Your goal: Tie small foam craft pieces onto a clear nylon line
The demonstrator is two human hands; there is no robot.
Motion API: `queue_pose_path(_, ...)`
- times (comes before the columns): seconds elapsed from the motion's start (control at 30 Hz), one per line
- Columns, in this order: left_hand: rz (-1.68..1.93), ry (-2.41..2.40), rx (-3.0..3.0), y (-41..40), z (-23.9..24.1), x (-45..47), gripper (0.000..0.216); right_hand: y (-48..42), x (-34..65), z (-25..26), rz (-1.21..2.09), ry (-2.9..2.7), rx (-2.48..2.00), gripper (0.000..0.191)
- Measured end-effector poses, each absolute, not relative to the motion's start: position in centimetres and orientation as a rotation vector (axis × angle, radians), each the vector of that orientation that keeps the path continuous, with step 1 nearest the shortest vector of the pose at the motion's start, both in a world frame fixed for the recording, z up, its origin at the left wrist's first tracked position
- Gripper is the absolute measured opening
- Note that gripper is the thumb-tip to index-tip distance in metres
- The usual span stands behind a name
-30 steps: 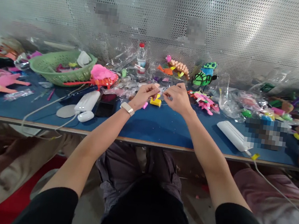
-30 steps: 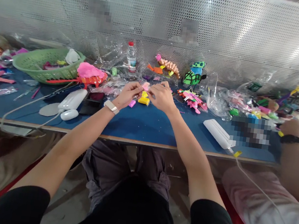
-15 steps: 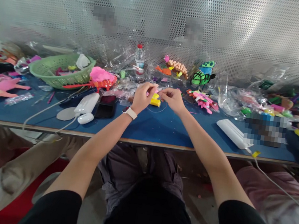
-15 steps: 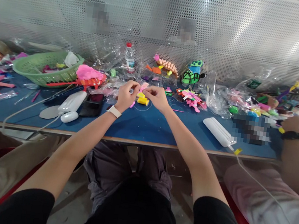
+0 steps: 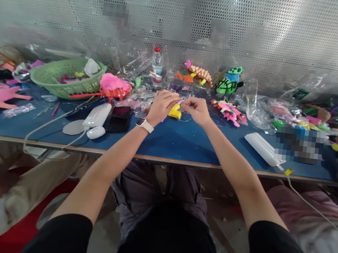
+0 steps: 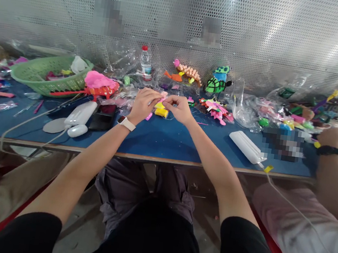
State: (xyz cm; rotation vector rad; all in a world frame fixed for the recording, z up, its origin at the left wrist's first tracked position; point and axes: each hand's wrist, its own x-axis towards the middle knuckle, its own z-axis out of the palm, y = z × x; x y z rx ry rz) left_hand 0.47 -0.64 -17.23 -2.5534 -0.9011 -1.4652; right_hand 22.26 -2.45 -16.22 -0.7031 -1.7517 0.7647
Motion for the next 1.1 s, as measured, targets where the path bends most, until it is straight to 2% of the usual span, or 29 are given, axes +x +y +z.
queue_pose_path(0.2, -1.609, -0.913, -2.778, -0.7, -16.7, 0.8, 0.021, -2.5, 23.5, -15.7, 0.453, -1.915, -0.703, 0.041)
queue_pose_path(0.37, -1.871, -0.833, -3.043, -0.8, -16.5, 1.0, 0.026, -2.4, 24.0, -15.5, 0.443, -1.981, -0.709, 0.036)
queue_pose_path(0.53, -2.032, -0.864, -3.291, -0.8, -16.7, 1.0, 0.035, -2.9, 23.7, -15.1, 0.458, -1.969, -0.707, 0.040)
queue_pose_path(0.73, -1.681, -0.707, -2.828, -1.2, -16.8, 1.0, 0.039, -2.5, 22.9, -15.6, 0.603, -1.810, -0.693, 0.055)
queue_pose_path(0.87, -1.516, -0.706, -2.522, -1.0, -17.3, 1.0, 0.049, -2.4, 22.6, -15.7, 0.658, -1.797, -0.661, 0.056)
queue_pose_path(1.1, -1.590, -0.633, -2.473, -1.1, -17.0, 0.8, 0.049, -3.1, 23.1, -15.0, 0.481, -1.898, -0.643, 0.050)
